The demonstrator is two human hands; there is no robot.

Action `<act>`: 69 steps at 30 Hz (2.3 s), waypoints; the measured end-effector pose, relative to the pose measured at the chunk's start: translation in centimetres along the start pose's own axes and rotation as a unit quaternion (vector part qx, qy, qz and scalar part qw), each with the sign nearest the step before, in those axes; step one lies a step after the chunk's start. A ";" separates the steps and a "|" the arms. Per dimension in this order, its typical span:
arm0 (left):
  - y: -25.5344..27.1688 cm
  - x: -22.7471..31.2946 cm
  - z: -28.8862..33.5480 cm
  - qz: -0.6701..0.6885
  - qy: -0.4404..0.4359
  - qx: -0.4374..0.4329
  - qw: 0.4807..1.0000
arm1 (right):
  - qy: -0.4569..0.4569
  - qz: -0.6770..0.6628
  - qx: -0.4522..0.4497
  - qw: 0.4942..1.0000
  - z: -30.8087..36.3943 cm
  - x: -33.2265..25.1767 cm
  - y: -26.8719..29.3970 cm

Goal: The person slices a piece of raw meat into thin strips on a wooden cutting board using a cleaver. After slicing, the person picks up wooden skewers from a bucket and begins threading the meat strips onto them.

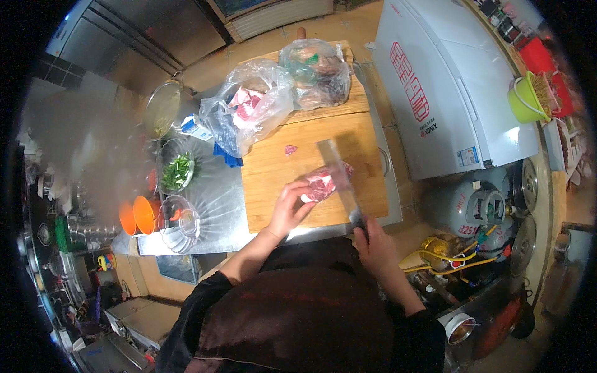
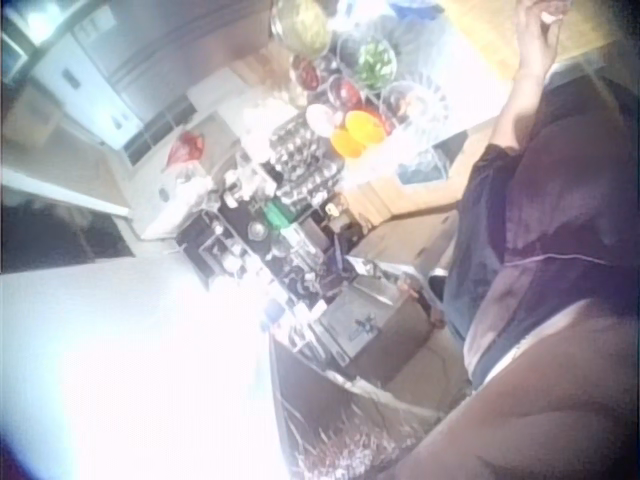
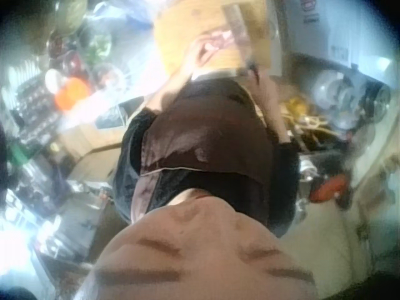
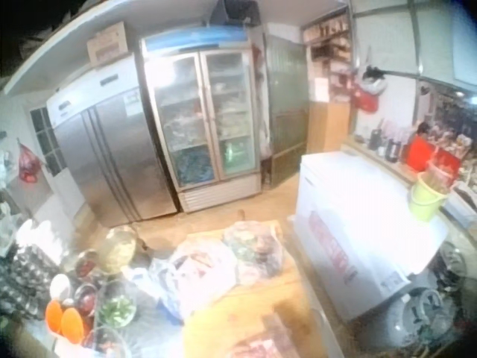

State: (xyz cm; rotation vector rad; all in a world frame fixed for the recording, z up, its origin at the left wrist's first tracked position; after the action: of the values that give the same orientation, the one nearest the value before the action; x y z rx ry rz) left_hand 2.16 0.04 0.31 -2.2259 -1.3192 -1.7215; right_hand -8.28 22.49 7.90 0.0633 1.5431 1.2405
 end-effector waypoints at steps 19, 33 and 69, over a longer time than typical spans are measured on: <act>-0.1 1.5 -2.3 -0.084 -0.005 -0.011 0.996 | 0.055 0.246 -0.103 0.962 -1.8 -5.6 -0.8; 0.3 1.2 -2.9 -0.028 -0.002 -0.020 0.999 | -0.042 0.257 -0.188 0.947 -3.3 -4.0 -3.4; 3.8 0.4 1.4 -0.184 -0.112 -0.084 0.973 | -0.007 0.085 -0.128 0.988 -2.7 3.3 -3.1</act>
State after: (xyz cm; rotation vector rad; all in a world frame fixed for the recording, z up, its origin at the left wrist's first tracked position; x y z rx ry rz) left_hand 5.65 -1.39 1.79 -2.4531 -1.8005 -1.7905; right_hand -9.92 21.29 3.03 0.0370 1.3762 1.5627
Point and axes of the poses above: each hand's wrist, its own z-axis away from the middle knuckle, its own y-axis out of the back of the hand, x = y × z, the point moved 4 cm from there along -z, towards the middle knuckle, and after that the axes turned 6 degrees about x, right-handed, at the moved point
